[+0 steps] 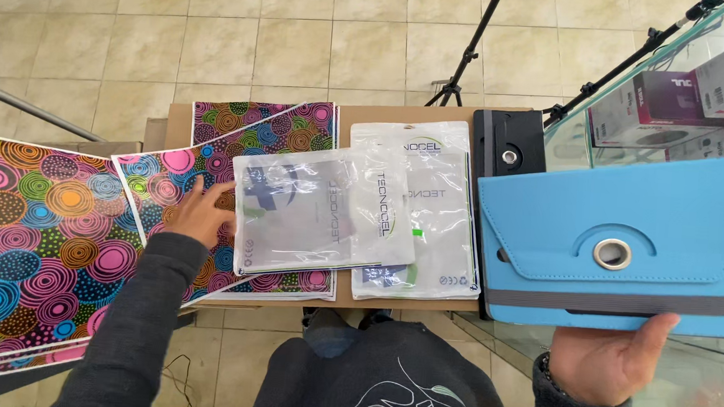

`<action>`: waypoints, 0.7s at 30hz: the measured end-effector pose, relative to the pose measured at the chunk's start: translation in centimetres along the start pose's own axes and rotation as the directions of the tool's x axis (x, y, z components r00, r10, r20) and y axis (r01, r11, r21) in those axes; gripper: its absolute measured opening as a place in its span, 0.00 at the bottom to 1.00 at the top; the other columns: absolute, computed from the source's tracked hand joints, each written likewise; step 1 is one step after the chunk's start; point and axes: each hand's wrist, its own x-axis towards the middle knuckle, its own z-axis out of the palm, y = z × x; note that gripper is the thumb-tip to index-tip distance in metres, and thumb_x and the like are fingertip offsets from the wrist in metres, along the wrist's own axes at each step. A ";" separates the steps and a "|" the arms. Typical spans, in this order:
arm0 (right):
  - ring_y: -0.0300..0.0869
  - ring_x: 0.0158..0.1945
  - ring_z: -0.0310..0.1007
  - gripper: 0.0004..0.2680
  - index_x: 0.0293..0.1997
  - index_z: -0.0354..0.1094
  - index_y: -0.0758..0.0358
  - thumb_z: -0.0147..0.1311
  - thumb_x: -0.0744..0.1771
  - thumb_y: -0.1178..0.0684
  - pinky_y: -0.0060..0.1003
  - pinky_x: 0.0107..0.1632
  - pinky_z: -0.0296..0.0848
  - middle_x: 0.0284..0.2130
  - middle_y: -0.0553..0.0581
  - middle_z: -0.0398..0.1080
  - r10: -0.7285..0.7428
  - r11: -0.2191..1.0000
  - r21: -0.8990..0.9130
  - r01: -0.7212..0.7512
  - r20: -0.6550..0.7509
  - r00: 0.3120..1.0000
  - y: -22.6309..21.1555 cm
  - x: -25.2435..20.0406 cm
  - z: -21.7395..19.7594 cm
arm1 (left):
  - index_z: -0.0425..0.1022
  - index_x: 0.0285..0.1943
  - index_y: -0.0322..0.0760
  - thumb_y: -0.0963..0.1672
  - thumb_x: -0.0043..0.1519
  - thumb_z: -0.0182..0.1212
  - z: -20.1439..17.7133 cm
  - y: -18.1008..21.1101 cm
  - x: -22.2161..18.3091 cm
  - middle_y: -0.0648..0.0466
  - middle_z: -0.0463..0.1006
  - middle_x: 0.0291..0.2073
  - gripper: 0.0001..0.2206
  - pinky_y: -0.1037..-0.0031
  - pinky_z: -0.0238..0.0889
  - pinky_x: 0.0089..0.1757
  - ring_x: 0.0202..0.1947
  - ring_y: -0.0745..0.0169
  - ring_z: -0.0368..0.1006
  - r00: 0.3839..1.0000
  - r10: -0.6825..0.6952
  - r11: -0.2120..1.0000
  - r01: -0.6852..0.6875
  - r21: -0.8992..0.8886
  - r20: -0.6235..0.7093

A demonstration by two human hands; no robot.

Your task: The person places tablet cases and screen protectors into colorful patterned gift bags, handling one item at a time and sliding them into the bags.

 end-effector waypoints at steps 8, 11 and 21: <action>0.48 0.86 0.65 0.35 0.93 0.52 0.40 0.49 0.71 0.23 0.54 0.80 0.71 0.87 0.46 0.62 0.281 0.933 -0.210 -0.292 -0.079 0.956 2.9 -0.5 -2.5 | 0.66 0.79 0.34 0.71 0.73 0.48 1.7 29.0 11.0 0.41 0.84 0.57 0.45 0.47 0.80 0.40 0.49 0.37 0.83 0.948 -0.202 0.955 0.135 -0.264 -0.247; 0.46 0.80 0.70 0.29 0.90 0.58 0.43 0.46 0.76 0.29 0.51 0.70 0.76 0.82 0.46 0.68 0.308 0.927 -0.182 -0.329 -0.133 0.942 4.2 -1.4 -5.5 | 0.69 0.73 0.37 0.77 0.64 0.51 5.0 32.1 15.9 0.47 0.84 0.42 0.52 0.57 0.77 0.34 0.37 0.45 0.84 0.917 -0.257 0.959 0.203 -0.197 -0.305; 0.50 0.80 0.68 0.28 0.92 0.54 0.52 0.43 0.76 0.36 0.53 0.73 0.73 0.82 0.52 0.65 0.360 0.885 -0.251 -0.392 -0.165 0.918 7.1 -0.8 -8.4 | 0.60 0.74 0.36 0.41 0.65 0.58 7.9 30.6 14.8 0.50 0.84 0.30 0.26 0.51 0.71 0.29 0.27 0.38 0.82 0.960 -0.179 0.967 0.131 -0.217 -0.215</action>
